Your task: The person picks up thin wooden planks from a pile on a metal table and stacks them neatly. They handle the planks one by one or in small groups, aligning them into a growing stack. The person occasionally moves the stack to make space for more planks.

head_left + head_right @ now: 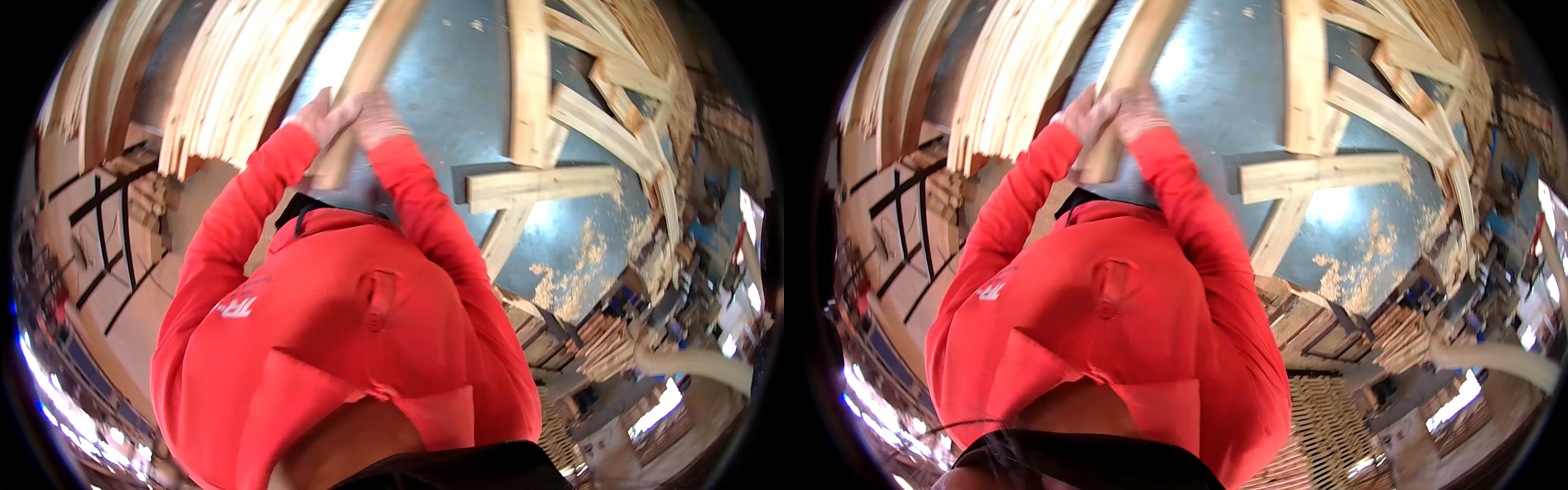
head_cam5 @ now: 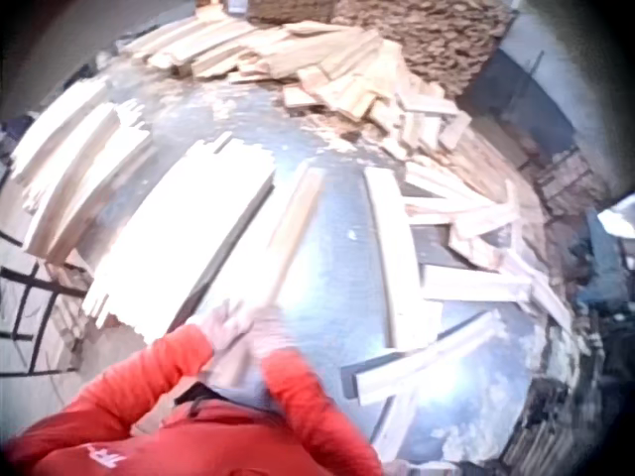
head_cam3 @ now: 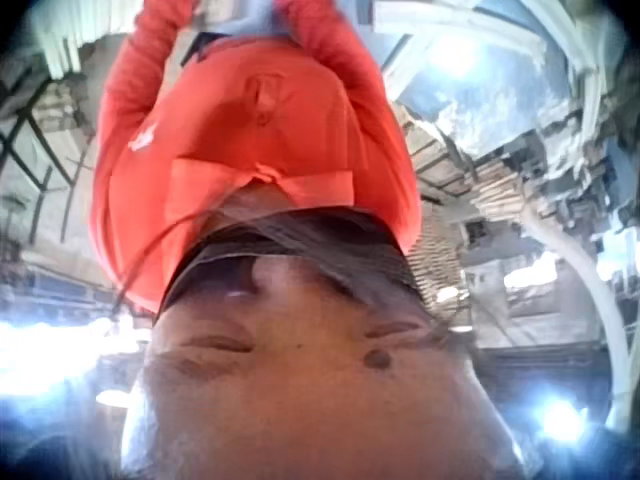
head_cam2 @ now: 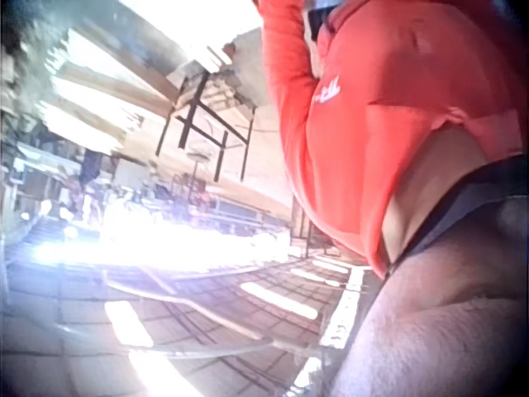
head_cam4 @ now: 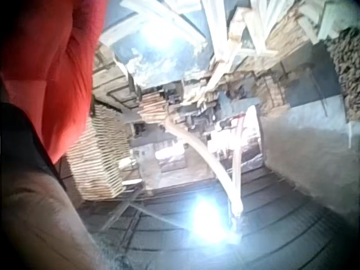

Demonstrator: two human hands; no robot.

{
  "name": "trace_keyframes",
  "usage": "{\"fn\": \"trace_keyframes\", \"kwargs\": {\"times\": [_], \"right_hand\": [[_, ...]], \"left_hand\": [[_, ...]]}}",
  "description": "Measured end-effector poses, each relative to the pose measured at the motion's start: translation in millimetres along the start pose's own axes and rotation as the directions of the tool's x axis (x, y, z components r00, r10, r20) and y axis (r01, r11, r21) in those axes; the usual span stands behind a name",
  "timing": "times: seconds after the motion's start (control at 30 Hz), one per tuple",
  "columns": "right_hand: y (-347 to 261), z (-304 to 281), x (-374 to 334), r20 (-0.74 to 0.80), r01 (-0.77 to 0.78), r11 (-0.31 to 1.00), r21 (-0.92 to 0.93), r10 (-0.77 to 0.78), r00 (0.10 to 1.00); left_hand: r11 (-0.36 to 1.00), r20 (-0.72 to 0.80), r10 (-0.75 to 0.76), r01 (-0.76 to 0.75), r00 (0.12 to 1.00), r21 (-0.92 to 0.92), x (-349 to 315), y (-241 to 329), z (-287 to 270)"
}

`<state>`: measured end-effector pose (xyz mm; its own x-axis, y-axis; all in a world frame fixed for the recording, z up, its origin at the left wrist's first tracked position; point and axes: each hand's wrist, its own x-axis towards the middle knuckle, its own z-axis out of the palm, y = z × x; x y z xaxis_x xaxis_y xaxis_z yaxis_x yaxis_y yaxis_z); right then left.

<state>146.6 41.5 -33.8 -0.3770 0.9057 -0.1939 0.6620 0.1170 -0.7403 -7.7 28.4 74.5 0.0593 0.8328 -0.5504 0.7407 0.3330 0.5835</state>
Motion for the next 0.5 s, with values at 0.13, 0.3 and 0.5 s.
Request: {"fn": "trace_keyframes", "kwargs": {"times": [0.13,0.3,0.5], "right_hand": [[25,-81,1,-0.345,-0.02,0.884,-0.468,-0.162,0.924],[23,-185,6,-0.351,-0.596,0.58,-0.556,0.486,0.8],[43,-158,-35,-0.475,-0.663,0.743,-0.093,0.552,0.685]], "left_hand": [[0.934,-0.058,-0.355,0.351,0.933,-0.068,-20,0,4],[0.955,-0.605,0.091,0.103,0.791,0.278,-23,-31,5],[0.669,-0.589,0.532,0.123,0.608,0.733,-26,-15,-15]]}}
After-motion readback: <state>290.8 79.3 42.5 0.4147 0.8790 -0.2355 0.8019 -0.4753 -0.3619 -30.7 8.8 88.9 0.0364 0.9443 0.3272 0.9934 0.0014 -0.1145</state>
